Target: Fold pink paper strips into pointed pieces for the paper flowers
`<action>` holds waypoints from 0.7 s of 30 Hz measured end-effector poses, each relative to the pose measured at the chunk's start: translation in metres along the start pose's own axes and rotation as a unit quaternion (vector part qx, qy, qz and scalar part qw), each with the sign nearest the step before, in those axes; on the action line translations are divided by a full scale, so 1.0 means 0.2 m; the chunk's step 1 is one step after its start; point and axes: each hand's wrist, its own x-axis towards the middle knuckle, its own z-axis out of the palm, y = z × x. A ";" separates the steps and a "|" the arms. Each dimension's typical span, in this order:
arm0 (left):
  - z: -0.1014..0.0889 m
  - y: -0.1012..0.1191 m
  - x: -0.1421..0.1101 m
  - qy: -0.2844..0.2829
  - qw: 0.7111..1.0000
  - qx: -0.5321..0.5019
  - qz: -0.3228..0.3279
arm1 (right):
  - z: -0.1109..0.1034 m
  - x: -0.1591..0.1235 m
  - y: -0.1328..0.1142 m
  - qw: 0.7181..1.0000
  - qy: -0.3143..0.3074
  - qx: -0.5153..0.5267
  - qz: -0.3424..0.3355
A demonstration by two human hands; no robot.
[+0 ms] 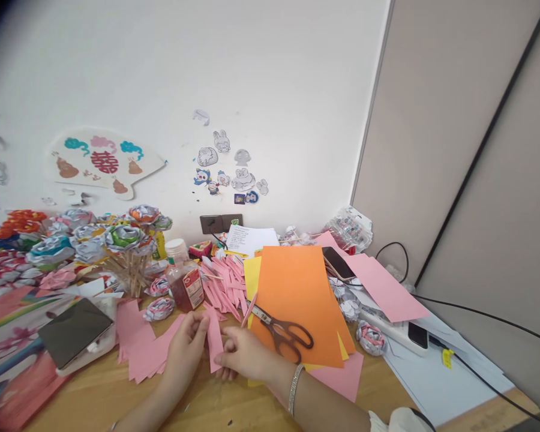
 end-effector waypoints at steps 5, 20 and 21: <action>0.01 0.01 0.01 -0.029 0.998 -0.059 -0.025 | -0.01 -0.01 -0.01 0.999 0.007 -0.034 -0.013; 0.01 0.06 0.01 -0.067 0.989 -0.123 -0.040 | -0.01 0.00 0.02 0.998 0.013 -0.045 -0.038; 0.01 0.05 0.01 -0.066 0.988 -0.132 -0.039 | -0.01 0.00 0.03 0.998 0.010 -0.048 -0.040</action>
